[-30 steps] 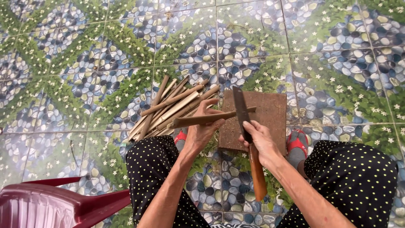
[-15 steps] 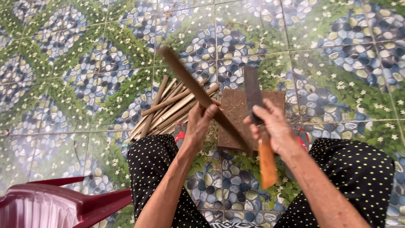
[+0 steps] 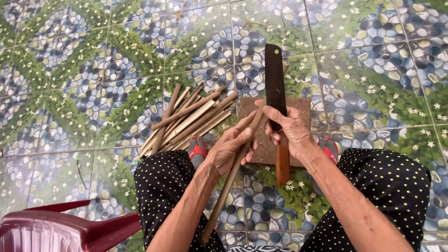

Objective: Shaving and smoothing long strips of material using a large knife over a wooden block.

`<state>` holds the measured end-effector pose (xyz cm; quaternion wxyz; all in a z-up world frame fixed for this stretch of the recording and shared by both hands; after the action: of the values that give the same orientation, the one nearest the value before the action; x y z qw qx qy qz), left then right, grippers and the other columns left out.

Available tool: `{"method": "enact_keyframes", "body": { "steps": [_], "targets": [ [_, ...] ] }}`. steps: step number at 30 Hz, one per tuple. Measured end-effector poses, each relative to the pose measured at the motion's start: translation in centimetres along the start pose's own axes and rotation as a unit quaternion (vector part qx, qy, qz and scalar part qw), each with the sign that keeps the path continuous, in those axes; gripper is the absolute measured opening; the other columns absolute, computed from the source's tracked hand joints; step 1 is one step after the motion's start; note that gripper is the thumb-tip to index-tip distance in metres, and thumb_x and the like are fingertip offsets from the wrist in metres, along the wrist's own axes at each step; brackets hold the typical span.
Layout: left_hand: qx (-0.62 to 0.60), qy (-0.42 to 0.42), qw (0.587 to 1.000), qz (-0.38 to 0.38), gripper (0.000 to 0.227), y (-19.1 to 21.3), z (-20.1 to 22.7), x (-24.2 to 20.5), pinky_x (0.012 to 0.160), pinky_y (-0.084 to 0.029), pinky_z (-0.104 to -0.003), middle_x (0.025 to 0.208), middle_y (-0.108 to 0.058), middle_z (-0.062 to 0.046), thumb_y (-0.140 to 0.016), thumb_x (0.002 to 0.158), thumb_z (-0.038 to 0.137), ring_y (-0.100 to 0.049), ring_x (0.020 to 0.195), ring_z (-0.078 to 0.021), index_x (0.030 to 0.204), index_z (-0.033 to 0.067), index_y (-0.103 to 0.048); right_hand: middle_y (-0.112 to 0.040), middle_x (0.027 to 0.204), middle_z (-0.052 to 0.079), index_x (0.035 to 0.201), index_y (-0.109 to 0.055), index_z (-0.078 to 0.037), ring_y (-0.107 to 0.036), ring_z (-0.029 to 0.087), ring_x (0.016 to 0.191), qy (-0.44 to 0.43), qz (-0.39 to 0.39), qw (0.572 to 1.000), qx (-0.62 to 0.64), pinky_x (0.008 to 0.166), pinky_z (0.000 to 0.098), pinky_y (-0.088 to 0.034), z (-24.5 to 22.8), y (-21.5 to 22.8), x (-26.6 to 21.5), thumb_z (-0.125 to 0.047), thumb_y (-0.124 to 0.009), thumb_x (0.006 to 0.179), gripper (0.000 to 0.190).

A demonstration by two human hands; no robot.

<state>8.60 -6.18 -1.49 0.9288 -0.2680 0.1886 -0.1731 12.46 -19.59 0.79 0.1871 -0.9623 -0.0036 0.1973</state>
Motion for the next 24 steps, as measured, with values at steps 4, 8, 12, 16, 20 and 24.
{"method": "enact_keyframes", "body": {
  "steps": [4,8,12,16,20,24],
  "targets": [
    [-0.015,0.010,1.000,-0.012,0.066,-0.4,-0.3,-0.4,0.039,-0.057,-0.022,0.081,-0.065,-0.018,-0.066,0.101,0.023,-0.069,0.053,-0.0205,0.159,0.0077,-0.040,-0.062,0.053,0.010,0.105,-0.075,-0.007,-0.045,0.010,0.032,-0.014,0.001,1.000,0.000,0.031,0.0244,-0.043,1.7,1.5,1.5,-0.031,-0.078,0.092,0.027],
    [0.022,0.028,0.999,-0.022,0.076,-0.3,-1.3,-0.7,0.037,-0.058,-0.025,0.085,-0.066,-0.021,-0.073,0.094,0.014,-0.069,0.052,-0.0230,0.159,0.0009,-0.036,-0.061,0.055,0.008,0.107,-0.076,-0.010,-0.044,0.009,0.035,-0.004,0.055,0.998,-0.024,0.032,0.0252,-0.043,2.0,5.1,3.7,-0.037,-0.079,0.093,0.031],
    [0.026,0.018,0.999,-0.005,0.072,-0.7,-1.5,-0.6,0.029,-0.050,-0.023,0.080,-0.064,-0.019,-0.071,0.090,0.003,-0.063,0.044,-0.0214,0.156,-0.0012,-0.042,-0.062,0.058,0.009,0.097,-0.073,-0.011,-0.046,0.009,0.038,0.011,0.104,0.990,-0.093,0.032,0.0266,-0.044,0.4,6.7,4.2,-0.039,-0.083,0.092,0.030],
    [0.019,0.038,0.998,0.047,0.078,2.5,-2.5,0.0,0.029,-0.049,-0.023,0.078,-0.065,-0.020,-0.073,0.087,0.003,-0.061,0.042,-0.0200,0.156,-0.0044,-0.038,-0.054,0.041,0.006,0.064,-0.071,-0.014,-0.053,0.018,0.031,0.029,0.127,0.925,-0.356,0.035,0.0307,-0.043,1.2,5.7,3.2,-0.037,-0.072,0.092,0.036],
    [-0.014,0.036,0.994,0.105,0.074,4.7,-2.7,0.1,0.028,-0.048,-0.023,0.077,-0.063,-0.018,-0.070,0.086,0.002,-0.060,0.042,-0.0184,0.153,-0.0067,-0.039,-0.069,0.085,0.021,0.122,-0.069,-0.001,-0.071,0.029,0.064,0.182,0.002,0.776,-0.604,0.060,0.0384,-0.059,1.9,0.8,1.4,-0.013,-0.053,0.107,0.025],
    [-0.036,0.035,0.992,0.119,0.071,5.5,-3.1,0.0,0.030,-0.050,-0.023,0.077,-0.063,-0.018,-0.071,0.088,0.004,-0.062,0.043,-0.0181,0.152,-0.0054,-0.042,-0.062,0.092,0.008,0.136,-0.057,-0.018,-0.075,0.029,0.069,0.290,0.003,0.635,-0.716,0.062,0.0452,-0.064,4.7,0.3,1.4,-0.015,-0.051,0.102,0.035]
  ]
}}
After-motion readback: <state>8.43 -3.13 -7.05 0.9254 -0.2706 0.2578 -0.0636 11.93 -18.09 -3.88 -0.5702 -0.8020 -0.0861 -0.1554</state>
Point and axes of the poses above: each hand's wrist, its own x-axis towards the middle knuckle, its own y-axis out of the back of the hand, z = x × y, the point moved 9 cm from there along x, towards the middle knuckle
